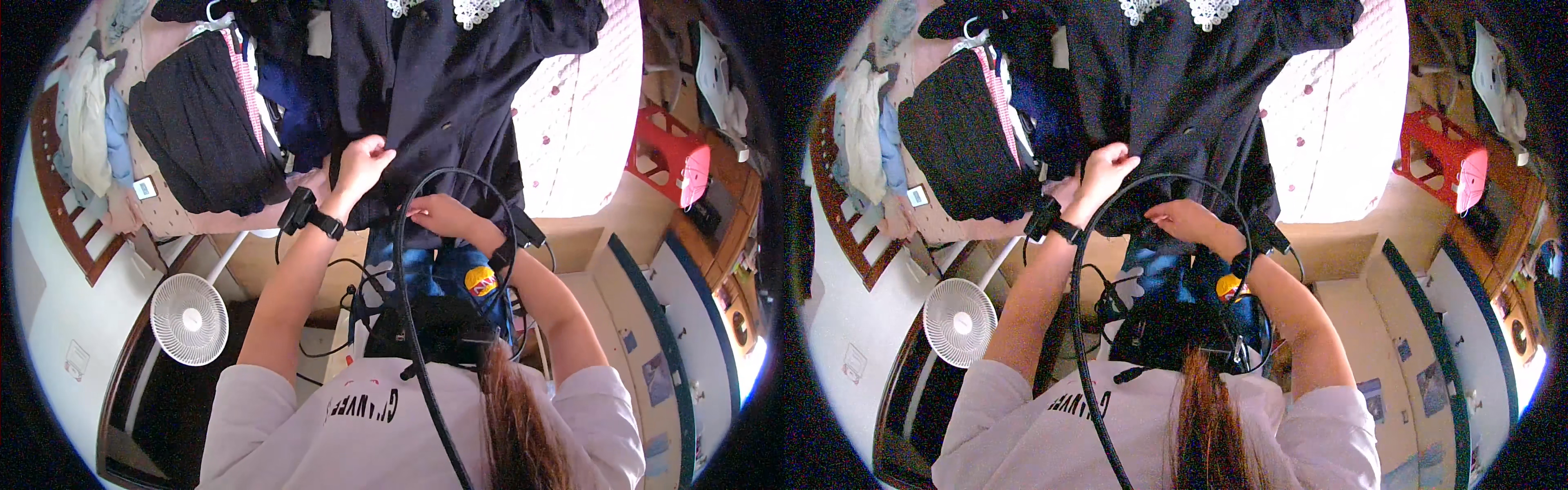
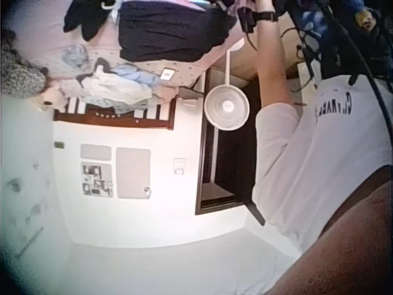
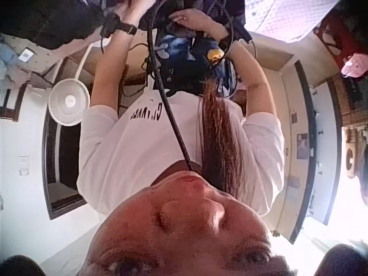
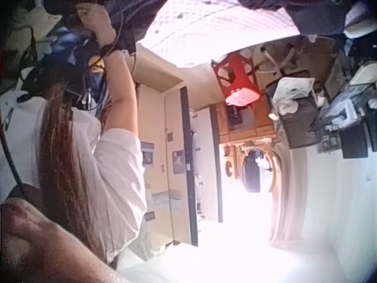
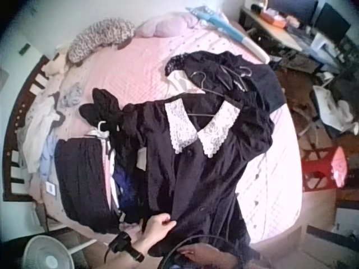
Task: The person is hanging clothes on a rack and organizing them on the bed.
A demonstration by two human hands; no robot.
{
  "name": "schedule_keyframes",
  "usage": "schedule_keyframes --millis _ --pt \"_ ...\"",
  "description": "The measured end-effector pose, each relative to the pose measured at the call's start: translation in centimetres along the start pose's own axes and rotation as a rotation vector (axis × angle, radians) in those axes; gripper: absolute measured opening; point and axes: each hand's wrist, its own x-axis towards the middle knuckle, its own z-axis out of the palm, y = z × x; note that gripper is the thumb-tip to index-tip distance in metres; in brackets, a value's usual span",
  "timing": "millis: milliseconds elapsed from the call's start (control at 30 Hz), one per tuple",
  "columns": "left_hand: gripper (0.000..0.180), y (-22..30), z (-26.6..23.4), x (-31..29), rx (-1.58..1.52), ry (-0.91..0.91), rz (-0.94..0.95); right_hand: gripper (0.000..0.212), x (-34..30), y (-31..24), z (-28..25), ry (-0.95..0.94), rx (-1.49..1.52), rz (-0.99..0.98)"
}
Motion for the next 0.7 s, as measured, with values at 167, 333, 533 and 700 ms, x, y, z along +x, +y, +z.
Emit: schedule_keyframes --millis 167,333,533,700 --pt "0.017 -0.9 -0.3 -0.7 0.141 0.201 -0.021 0.026 -0.2 -0.1 -6.6 0.497 0.114 -0.085" --pt "0.025 -0.9 -0.8 -1.2 0.076 0.120 -0.054 0.024 1.1 -2.1 -20.9 1.078 0.089 -0.185" --pt "0.033 -1.0 -1.0 -0.8 -0.050 0.069 -0.076 0.029 5.5 -5.0 -34.3 1.264 -0.625 -0.206" --pt "0.027 -1.0 -1.5 -0.5 -0.073 0.034 -0.052 0.044 10.2 -5.2 -39.6 1.160 -0.797 0.202"
